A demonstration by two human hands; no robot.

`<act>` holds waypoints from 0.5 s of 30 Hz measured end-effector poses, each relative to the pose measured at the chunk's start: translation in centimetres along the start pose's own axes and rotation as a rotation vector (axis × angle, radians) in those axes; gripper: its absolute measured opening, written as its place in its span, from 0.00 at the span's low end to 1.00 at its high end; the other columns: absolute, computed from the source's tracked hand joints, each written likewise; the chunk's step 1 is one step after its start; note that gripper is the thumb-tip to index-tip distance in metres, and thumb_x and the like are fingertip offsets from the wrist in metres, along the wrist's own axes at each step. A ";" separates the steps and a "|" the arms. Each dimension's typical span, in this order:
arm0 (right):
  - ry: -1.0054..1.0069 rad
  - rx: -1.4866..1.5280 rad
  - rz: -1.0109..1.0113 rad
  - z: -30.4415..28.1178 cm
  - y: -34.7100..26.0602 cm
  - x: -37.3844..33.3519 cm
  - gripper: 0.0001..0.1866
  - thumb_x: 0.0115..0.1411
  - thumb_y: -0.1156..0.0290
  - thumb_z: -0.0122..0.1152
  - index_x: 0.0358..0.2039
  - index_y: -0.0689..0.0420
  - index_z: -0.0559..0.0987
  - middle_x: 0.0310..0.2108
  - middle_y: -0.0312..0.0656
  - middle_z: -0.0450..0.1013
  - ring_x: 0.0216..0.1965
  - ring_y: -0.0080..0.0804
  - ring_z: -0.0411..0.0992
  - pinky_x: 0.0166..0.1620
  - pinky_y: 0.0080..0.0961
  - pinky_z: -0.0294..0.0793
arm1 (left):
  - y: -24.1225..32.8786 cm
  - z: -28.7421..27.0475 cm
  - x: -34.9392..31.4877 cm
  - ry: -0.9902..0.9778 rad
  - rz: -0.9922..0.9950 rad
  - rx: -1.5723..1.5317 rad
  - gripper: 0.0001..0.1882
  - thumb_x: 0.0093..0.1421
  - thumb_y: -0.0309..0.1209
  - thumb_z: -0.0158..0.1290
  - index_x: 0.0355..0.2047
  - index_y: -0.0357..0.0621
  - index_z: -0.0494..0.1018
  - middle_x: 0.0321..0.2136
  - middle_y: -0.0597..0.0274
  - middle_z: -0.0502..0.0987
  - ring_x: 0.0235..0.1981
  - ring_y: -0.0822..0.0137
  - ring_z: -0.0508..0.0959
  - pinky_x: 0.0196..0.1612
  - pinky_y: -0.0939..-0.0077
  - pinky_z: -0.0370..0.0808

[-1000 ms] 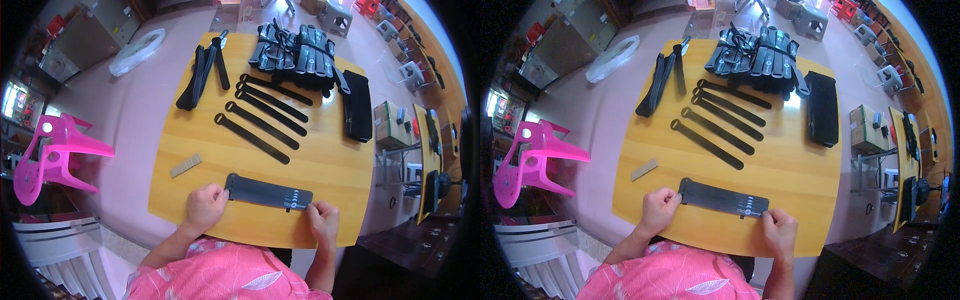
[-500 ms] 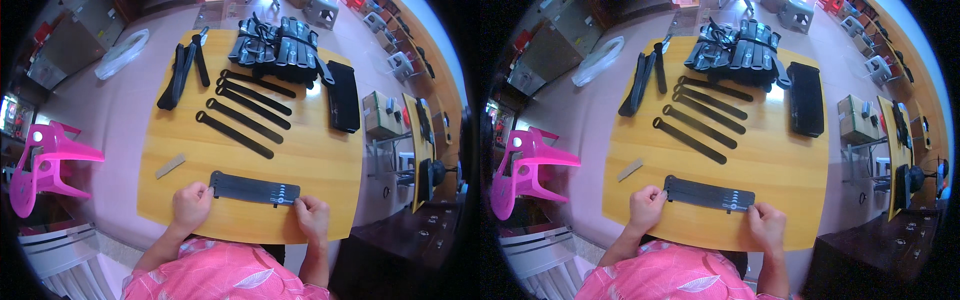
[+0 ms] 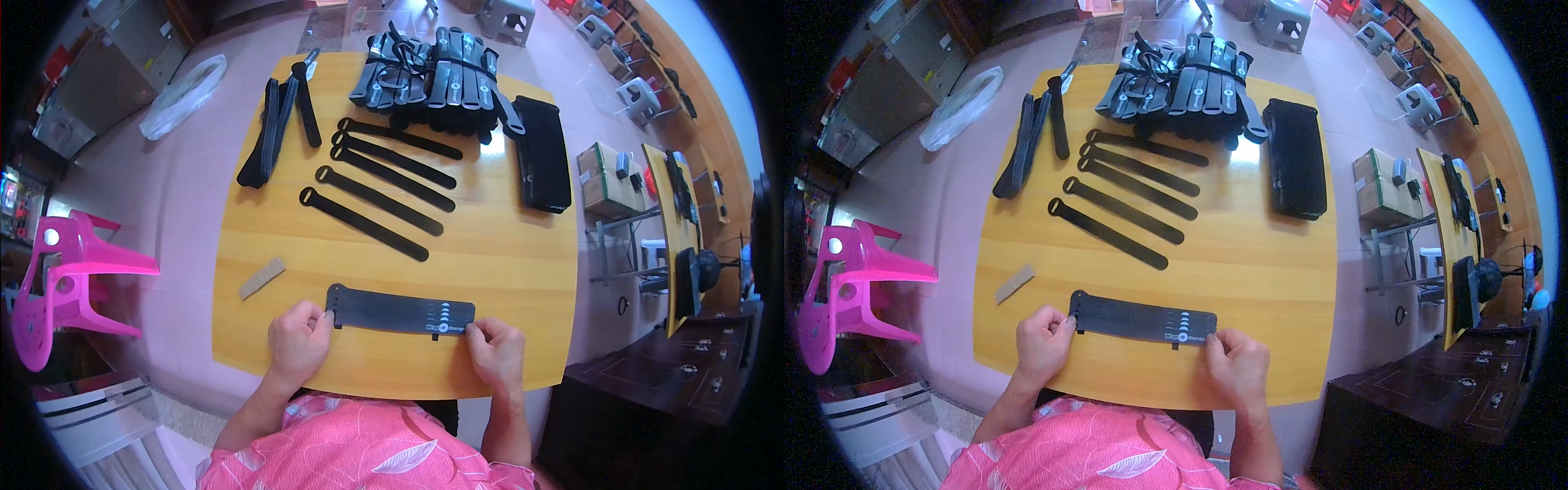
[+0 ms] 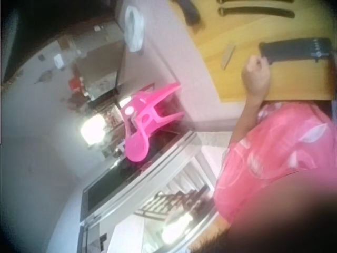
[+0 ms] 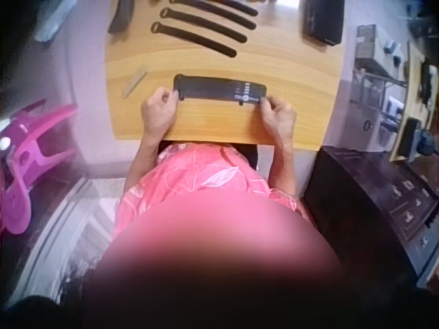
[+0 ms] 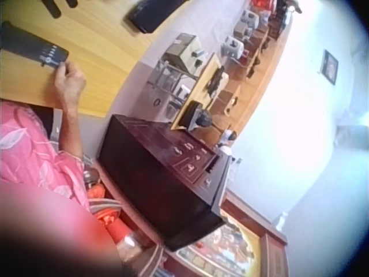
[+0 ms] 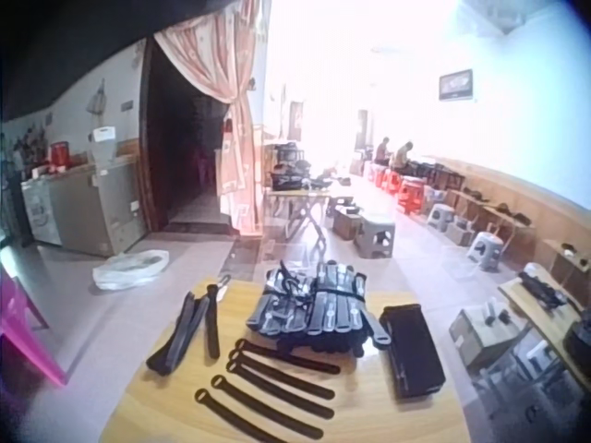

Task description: Manually attaching and threading black straps into a textile base component on a workshop table.

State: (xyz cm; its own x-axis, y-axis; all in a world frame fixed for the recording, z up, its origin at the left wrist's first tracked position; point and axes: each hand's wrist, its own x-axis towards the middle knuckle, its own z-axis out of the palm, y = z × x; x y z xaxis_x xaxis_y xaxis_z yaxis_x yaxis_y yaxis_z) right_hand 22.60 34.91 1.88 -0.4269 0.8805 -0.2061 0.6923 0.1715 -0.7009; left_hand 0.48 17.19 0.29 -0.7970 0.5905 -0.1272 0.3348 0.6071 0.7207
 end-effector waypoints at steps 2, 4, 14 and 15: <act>-0.004 -0.002 0.012 0.1 0.0 0.0 0.10 0.54 0.67 0.62 0.26 0.62 0.82 0.18 0.51 0.75 0.20 0.40 0.76 0.27 0.32 0.73 | -0.3 0.2 0.0 0.019 0.026 -0.009 0.08 0.53 0.27 0.59 0.20 0.39 0.72 0.14 0.57 0.74 0.16 0.65 0.75 0.21 0.70 0.69; -0.004 0.000 0.013 0.2 0.2 -0.1 0.10 0.54 0.67 0.62 0.25 0.62 0.82 0.18 0.52 0.74 0.20 0.41 0.76 0.27 0.32 0.73 | -0.3 0.1 0.0 0.039 0.050 -0.015 0.09 0.53 0.26 0.59 0.20 0.37 0.72 0.12 0.60 0.72 0.14 0.73 0.72 0.20 0.75 0.67; -0.009 -0.017 -0.001 0.2 0.2 -0.2 0.09 0.55 0.69 0.61 0.26 0.62 0.82 0.18 0.51 0.73 0.19 0.39 0.75 0.25 0.32 0.70 | 0.2 0.0 -0.2 0.020 0.035 0.013 0.07 0.53 0.29 0.59 0.22 0.41 0.73 0.18 0.53 0.76 0.20 0.54 0.77 0.24 0.62 0.71; 0.000 0.011 0.009 0.3 0.1 -0.3 0.09 0.55 0.71 0.60 0.26 0.65 0.81 0.16 0.45 0.72 0.19 0.29 0.70 0.24 0.28 0.68 | 0.2 -0.1 -0.2 0.003 0.032 0.002 0.07 0.53 0.29 0.59 0.22 0.42 0.73 0.18 0.53 0.76 0.20 0.53 0.77 0.24 0.62 0.71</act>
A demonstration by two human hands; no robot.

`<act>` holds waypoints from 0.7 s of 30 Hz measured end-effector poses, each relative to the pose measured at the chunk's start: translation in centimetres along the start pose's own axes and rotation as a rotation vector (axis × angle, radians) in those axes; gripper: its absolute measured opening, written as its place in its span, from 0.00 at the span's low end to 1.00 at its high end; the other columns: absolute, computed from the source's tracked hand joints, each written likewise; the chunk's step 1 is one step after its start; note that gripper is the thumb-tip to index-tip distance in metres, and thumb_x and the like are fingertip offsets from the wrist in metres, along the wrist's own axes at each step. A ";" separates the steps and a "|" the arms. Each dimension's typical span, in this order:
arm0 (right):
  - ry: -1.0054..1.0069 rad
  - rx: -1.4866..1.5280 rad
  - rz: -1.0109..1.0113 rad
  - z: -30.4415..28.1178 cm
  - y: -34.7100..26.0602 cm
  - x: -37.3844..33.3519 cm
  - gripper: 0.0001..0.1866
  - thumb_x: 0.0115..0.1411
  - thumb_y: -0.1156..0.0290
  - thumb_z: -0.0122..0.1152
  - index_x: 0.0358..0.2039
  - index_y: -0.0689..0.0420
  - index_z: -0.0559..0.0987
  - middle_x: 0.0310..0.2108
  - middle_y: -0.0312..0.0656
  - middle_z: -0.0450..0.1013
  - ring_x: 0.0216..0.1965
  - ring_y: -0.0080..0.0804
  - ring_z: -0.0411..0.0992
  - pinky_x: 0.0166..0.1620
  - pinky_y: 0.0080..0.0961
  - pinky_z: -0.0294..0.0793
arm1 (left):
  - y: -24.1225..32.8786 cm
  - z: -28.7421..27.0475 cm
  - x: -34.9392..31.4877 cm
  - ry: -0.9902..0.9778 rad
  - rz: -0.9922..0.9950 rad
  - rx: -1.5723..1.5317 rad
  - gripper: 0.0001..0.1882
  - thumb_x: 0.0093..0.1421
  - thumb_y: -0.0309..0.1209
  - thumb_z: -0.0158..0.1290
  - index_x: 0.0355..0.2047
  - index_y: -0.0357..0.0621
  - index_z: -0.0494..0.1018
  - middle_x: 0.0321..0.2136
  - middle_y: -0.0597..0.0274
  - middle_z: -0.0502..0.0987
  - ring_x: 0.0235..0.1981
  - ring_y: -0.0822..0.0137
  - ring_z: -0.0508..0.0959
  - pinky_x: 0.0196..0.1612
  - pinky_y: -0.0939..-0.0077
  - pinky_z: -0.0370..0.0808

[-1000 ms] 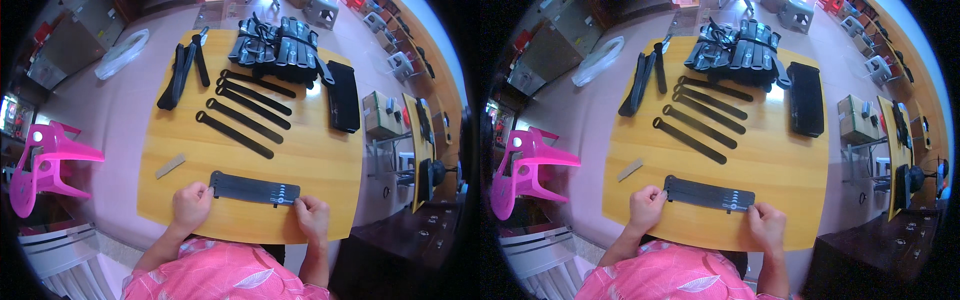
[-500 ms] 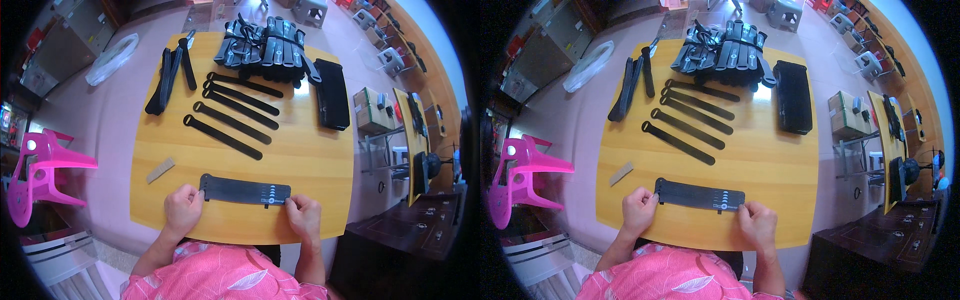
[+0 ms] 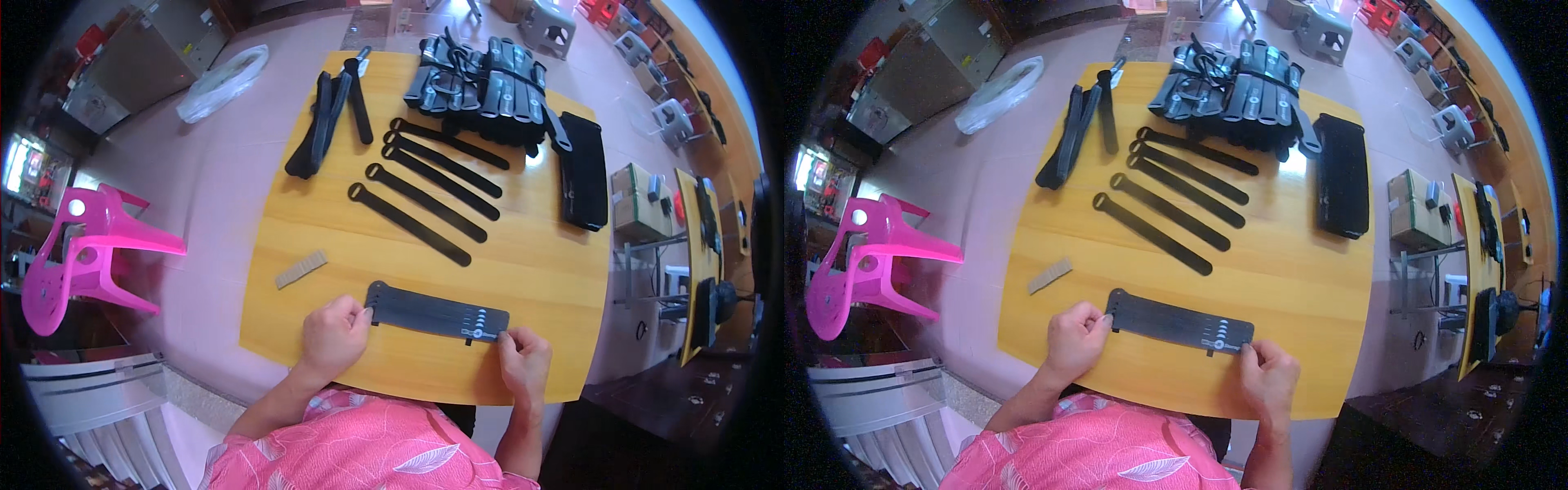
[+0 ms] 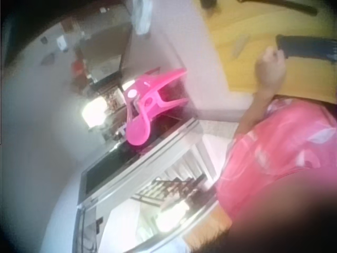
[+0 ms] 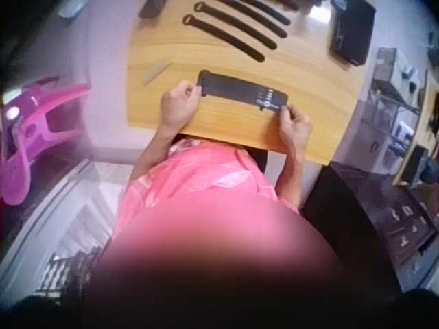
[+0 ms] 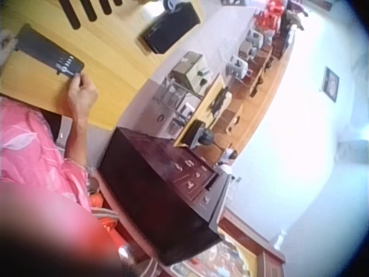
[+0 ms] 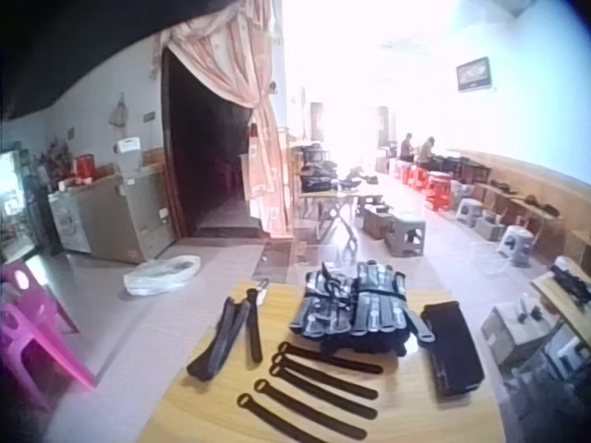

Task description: Manually attaching and threading black straps into a textile base component on a workshop table.

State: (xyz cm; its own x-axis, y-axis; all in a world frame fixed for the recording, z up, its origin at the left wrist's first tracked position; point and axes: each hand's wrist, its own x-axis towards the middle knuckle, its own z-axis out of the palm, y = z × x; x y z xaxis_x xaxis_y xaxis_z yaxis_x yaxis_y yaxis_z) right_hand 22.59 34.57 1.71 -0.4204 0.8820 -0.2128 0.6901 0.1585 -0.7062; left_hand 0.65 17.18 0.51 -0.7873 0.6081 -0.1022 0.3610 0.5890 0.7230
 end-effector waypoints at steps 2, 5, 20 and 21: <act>0.008 0.026 0.012 0.1 -0.1 0.0 0.09 0.56 0.73 0.60 0.26 0.67 0.80 0.14 0.39 0.71 0.18 0.19 0.66 0.23 0.24 0.65 | 0.0 0.0 0.0 0.002 0.000 0.008 0.07 0.53 0.29 0.59 0.22 0.42 0.73 0.18 0.53 0.76 0.20 0.53 0.77 0.23 0.62 0.71; 0.009 0.034 0.025 0.1 -0.3 0.0 0.09 0.56 0.73 0.60 0.26 0.68 0.80 0.14 0.39 0.71 0.19 0.19 0.66 0.24 0.23 0.65 | 0.1 -0.1 -0.2 0.017 0.003 0.011 0.08 0.53 0.29 0.59 0.22 0.42 0.72 0.18 0.53 0.76 0.20 0.53 0.78 0.23 0.61 0.71; 0.033 -0.031 -0.005 0.3 0.1 0.0 0.08 0.54 0.69 0.62 0.25 0.61 0.81 0.18 0.50 0.74 0.19 0.37 0.75 0.26 0.31 0.72 | 0.0 0.1 0.0 0.025 0.046 0.046 0.08 0.52 0.28 0.60 0.21 0.43 0.72 0.15 0.54 0.75 0.18 0.53 0.77 0.22 0.62 0.71; 0.040 -0.040 -0.017 0.3 0.0 -0.1 0.08 0.54 0.69 0.62 0.25 0.61 0.81 0.18 0.50 0.74 0.20 0.39 0.75 0.27 0.31 0.72 | 0.0 0.0 0.0 0.024 0.038 0.046 0.08 0.52 0.28 0.60 0.21 0.43 0.72 0.15 0.54 0.75 0.17 0.53 0.77 0.22 0.62 0.71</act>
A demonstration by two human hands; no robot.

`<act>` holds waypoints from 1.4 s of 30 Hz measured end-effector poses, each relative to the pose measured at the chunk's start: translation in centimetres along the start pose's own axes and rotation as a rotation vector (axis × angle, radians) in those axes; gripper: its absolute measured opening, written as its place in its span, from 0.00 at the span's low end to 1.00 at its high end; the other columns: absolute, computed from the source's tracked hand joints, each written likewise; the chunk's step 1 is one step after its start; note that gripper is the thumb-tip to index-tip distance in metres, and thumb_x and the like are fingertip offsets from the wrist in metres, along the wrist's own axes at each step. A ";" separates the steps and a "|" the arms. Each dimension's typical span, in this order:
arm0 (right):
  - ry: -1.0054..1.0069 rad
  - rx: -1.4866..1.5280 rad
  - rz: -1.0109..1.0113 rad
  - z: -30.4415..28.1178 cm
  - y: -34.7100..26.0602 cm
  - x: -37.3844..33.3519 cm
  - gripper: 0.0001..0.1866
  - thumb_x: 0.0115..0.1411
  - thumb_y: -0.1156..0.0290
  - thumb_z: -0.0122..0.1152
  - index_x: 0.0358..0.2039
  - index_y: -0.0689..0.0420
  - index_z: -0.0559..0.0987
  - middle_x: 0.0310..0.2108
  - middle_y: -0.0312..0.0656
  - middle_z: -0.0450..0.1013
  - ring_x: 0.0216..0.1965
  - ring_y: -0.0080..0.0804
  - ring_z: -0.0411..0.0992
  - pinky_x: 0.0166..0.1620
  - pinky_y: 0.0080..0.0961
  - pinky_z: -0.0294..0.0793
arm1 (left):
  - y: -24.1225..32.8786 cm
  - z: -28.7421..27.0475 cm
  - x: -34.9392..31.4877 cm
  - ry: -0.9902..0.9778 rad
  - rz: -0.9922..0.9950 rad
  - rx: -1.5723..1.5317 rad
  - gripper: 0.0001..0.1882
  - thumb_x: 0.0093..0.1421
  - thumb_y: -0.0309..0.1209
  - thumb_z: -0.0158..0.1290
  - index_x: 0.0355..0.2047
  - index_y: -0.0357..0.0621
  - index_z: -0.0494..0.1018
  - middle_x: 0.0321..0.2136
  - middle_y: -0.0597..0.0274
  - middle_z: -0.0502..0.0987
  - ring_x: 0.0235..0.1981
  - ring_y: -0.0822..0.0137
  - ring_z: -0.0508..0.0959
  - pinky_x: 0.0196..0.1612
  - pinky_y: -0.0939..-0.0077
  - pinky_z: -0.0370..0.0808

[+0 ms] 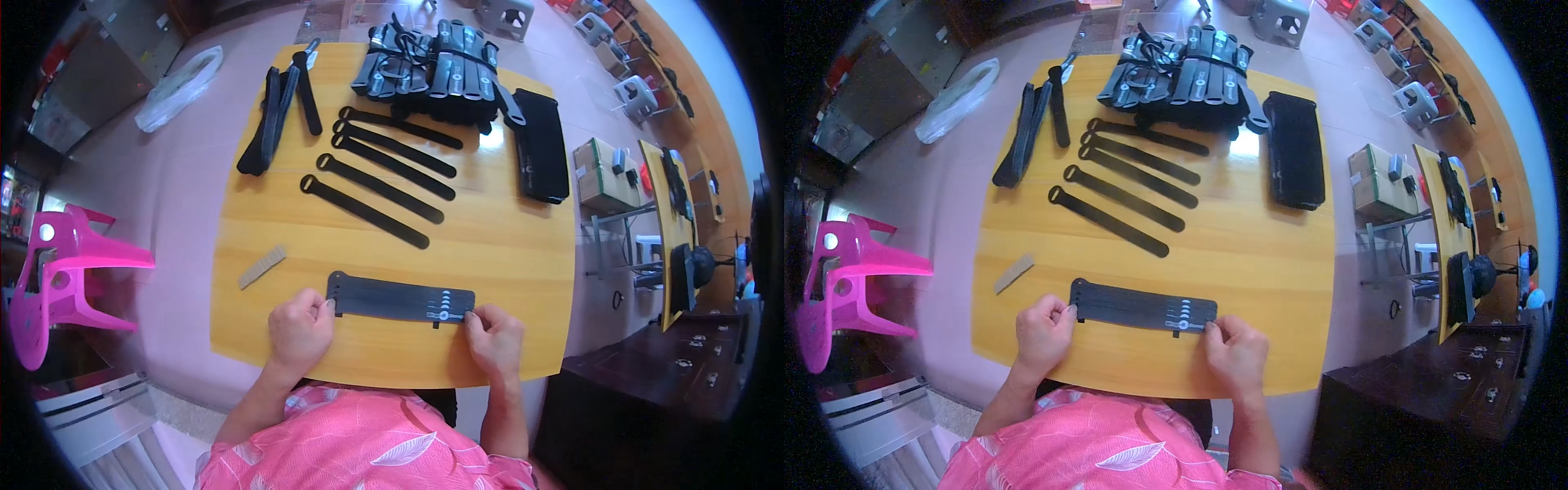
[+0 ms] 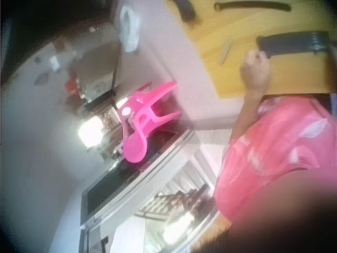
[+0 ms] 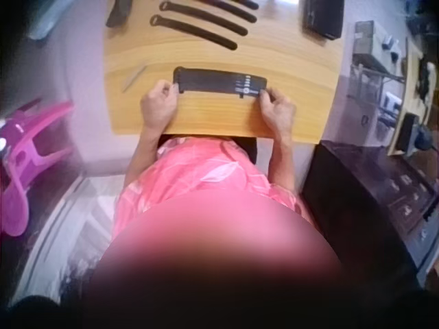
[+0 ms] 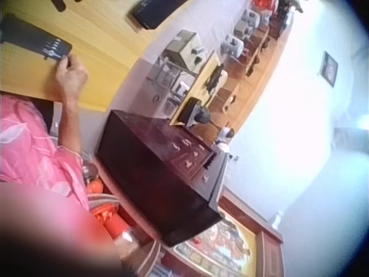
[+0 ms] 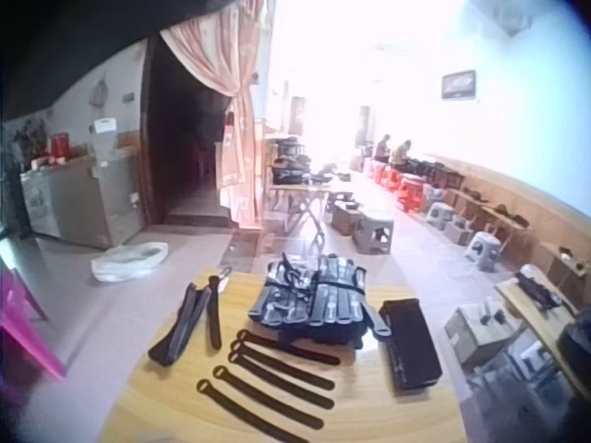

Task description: Manually attaching and threading black straps into a textile base component on a workshop table.

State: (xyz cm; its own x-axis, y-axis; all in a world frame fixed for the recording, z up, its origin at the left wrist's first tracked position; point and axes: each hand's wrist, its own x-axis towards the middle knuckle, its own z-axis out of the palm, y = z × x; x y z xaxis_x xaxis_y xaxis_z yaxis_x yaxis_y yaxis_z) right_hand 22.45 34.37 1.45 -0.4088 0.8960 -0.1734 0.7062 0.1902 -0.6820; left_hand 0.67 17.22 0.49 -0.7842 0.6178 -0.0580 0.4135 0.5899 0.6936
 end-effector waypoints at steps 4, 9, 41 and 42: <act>0.015 -0.017 -0.024 0.3 0.0 0.0 0.08 0.53 0.68 0.62 0.25 0.59 0.81 0.19 0.49 0.74 0.22 0.43 0.75 0.28 0.33 0.73 | -0.1 -0.1 0.1 -0.008 -0.001 -0.005 0.08 0.52 0.28 0.59 0.21 0.42 0.72 0.15 0.54 0.74 0.18 0.53 0.77 0.22 0.63 0.71; 0.030 -0.118 -0.001 0.5 -0.2 0.0 0.08 0.52 0.67 0.63 0.25 0.58 0.80 0.20 0.47 0.75 0.23 0.45 0.76 0.29 0.36 0.74 | 0.1 -0.6 0.6 -0.060 0.009 0.039 0.09 0.52 0.29 0.60 0.21 0.41 0.72 0.16 0.52 0.75 0.19 0.52 0.77 0.23 0.61 0.71; -0.067 -0.556 -0.463 3.6 -0.3 -4.6 0.42 0.60 0.50 0.54 0.64 0.69 0.55 0.68 0.59 0.45 0.70 0.54 0.41 0.68 0.54 0.39 | -1.0 0.1 -1.5 -0.264 0.695 0.444 0.38 0.63 0.58 0.39 0.63 0.42 0.61 0.67 0.42 0.50 0.69 0.48 0.49 0.63 0.29 0.37; -0.071 -0.553 -0.470 3.5 -0.1 -4.5 0.42 0.61 0.50 0.53 0.64 0.69 0.55 0.68 0.59 0.45 0.70 0.53 0.41 0.68 0.54 0.38 | -0.8 0.1 -1.6 -0.263 0.697 0.449 0.37 0.63 0.58 0.39 0.63 0.44 0.62 0.67 0.42 0.50 0.69 0.47 0.49 0.62 0.27 0.37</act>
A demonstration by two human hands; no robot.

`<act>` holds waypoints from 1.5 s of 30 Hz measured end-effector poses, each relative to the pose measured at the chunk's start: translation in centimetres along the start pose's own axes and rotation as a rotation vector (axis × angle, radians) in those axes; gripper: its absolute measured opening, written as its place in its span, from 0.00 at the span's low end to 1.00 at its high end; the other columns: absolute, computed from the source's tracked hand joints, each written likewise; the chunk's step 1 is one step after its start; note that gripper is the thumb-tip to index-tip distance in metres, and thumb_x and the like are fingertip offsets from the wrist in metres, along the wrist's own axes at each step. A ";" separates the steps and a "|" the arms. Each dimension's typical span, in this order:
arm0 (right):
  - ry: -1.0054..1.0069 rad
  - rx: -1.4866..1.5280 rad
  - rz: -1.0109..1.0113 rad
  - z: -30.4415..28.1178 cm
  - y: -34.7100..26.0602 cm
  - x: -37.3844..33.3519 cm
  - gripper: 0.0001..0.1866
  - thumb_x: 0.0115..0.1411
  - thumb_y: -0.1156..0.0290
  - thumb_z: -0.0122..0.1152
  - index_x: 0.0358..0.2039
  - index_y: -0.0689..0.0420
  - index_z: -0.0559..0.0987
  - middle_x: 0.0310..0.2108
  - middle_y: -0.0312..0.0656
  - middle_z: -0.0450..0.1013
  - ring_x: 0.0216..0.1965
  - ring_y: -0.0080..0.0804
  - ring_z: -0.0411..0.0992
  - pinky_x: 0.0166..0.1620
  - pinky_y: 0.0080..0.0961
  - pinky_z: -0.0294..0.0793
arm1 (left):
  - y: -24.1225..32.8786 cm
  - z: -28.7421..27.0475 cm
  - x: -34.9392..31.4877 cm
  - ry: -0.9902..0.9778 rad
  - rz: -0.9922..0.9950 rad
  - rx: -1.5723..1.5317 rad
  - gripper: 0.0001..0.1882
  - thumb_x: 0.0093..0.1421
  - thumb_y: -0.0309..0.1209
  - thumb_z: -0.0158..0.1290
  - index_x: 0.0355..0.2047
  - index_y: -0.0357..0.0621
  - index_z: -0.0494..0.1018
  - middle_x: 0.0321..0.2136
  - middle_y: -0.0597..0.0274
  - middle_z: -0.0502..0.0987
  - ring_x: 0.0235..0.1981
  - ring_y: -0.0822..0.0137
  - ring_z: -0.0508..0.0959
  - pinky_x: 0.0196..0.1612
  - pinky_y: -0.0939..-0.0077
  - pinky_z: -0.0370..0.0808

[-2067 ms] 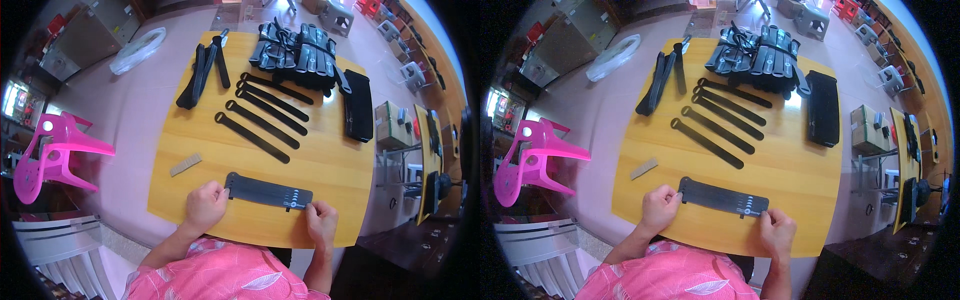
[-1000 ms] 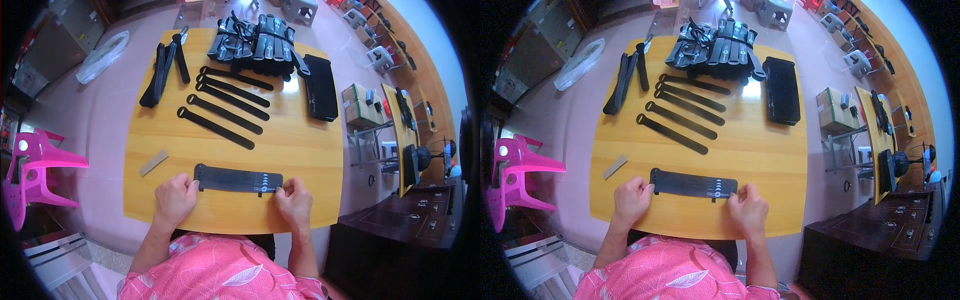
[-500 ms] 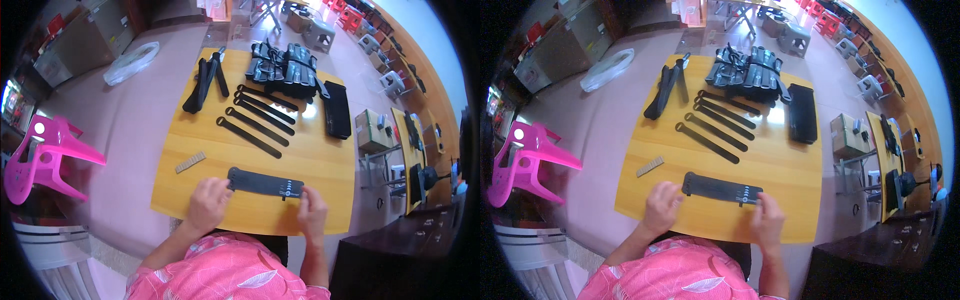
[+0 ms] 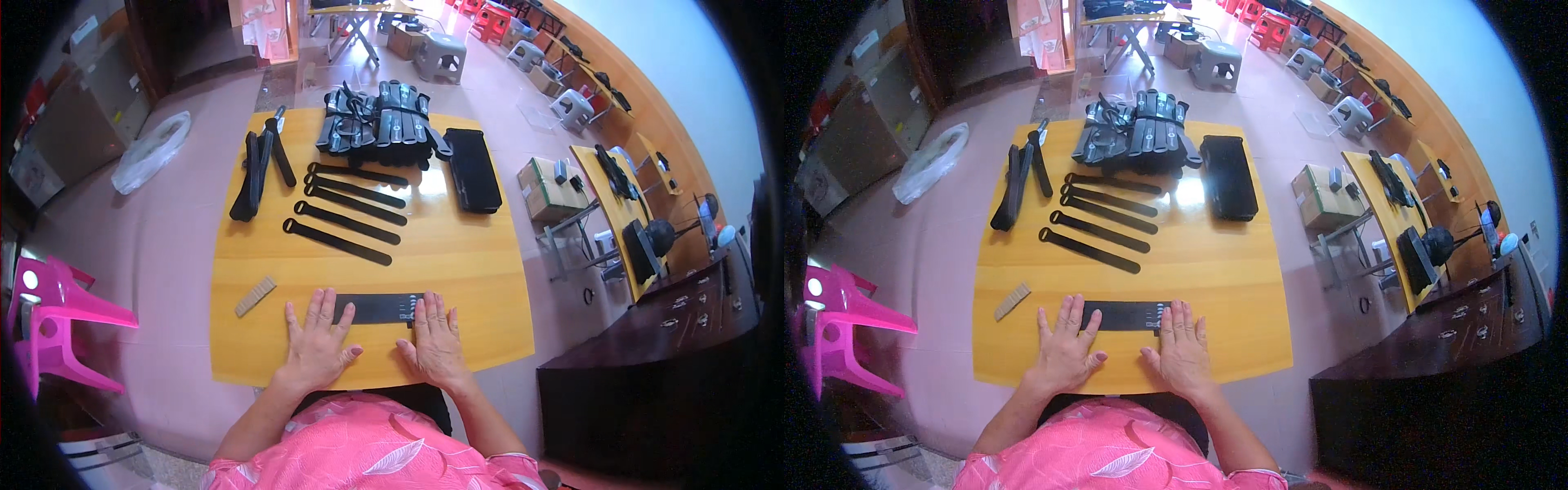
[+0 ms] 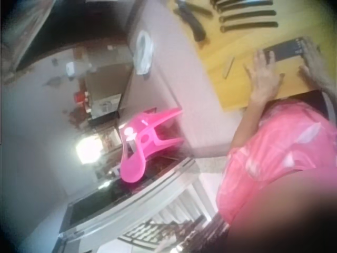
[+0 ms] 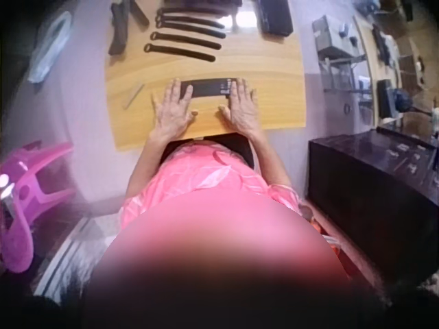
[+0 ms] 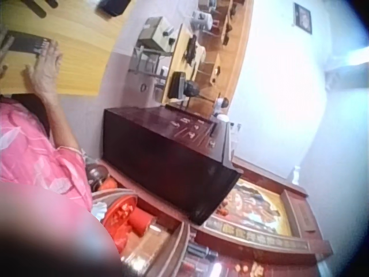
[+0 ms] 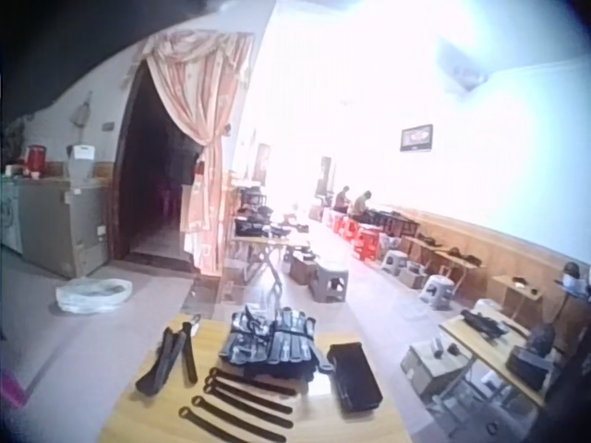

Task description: Manually attaching and threading black straps into a textile base component on a workshop table.

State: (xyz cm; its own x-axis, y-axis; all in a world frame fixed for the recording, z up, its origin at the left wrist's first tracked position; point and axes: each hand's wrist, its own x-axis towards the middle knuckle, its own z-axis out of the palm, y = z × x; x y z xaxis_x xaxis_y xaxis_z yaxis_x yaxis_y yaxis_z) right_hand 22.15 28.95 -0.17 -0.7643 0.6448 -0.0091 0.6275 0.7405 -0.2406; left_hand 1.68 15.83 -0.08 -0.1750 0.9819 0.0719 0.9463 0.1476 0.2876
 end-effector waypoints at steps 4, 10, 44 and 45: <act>-0.016 0.045 0.013 -0.2 0.7 0.0 0.40 0.61 0.53 0.52 0.65 0.66 0.54 0.69 0.55 0.44 0.71 0.50 0.41 0.68 0.55 0.35 | -0.2 -0.2 -0.3 0.024 0.010 -0.008 0.35 0.62 0.58 0.42 0.62 0.49 0.64 0.66 0.41 0.52 0.68 0.47 0.51 0.59 0.23 0.39; 0.132 0.467 0.226 -3.8 -0.3 4.2 0.18 0.57 0.69 0.58 0.48 0.59 0.74 0.49 0.49 0.71 0.55 0.49 0.66 0.55 0.42 0.66 | -1.1 0.3 -1.2 0.343 -0.040 -0.324 0.33 0.60 0.49 0.52 0.57 0.36 0.66 0.63 0.38 0.56 0.65 0.43 0.56 0.60 0.29 0.47; -0.257 0.514 -0.228 -6.9 -0.2 -2.0 0.08 0.56 0.78 0.52 0.38 0.60 0.74 0.31 0.55 0.74 0.34 0.50 0.75 0.34 0.39 0.73 | -2.6 -4.6 -6.0 -0.309 -0.264 -1.254 0.12 0.61 0.25 0.51 0.45 0.37 0.73 0.28 0.64 0.76 0.24 0.76 0.72 0.30 0.80 0.72; -0.334 0.658 -0.151 -7.0 0.3 -2.1 0.08 0.56 0.79 0.54 0.38 0.61 0.75 0.30 0.51 0.75 0.33 0.44 0.75 0.34 0.35 0.73 | -2.5 -4.3 -6.0 -0.284 -0.381 -1.374 0.11 0.62 0.24 0.51 0.45 0.37 0.72 0.28 0.63 0.76 0.24 0.77 0.72 0.29 0.81 0.71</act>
State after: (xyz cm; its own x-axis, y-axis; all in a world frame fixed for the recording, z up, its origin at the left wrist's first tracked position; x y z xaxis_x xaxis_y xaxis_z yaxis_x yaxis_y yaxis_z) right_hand 24.99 29.10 6.63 -0.9051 0.3760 -0.1984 0.3740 0.4825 -0.7920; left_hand -0.77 9.11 2.89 -0.1387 0.9237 -0.3571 -0.1743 0.3322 0.9270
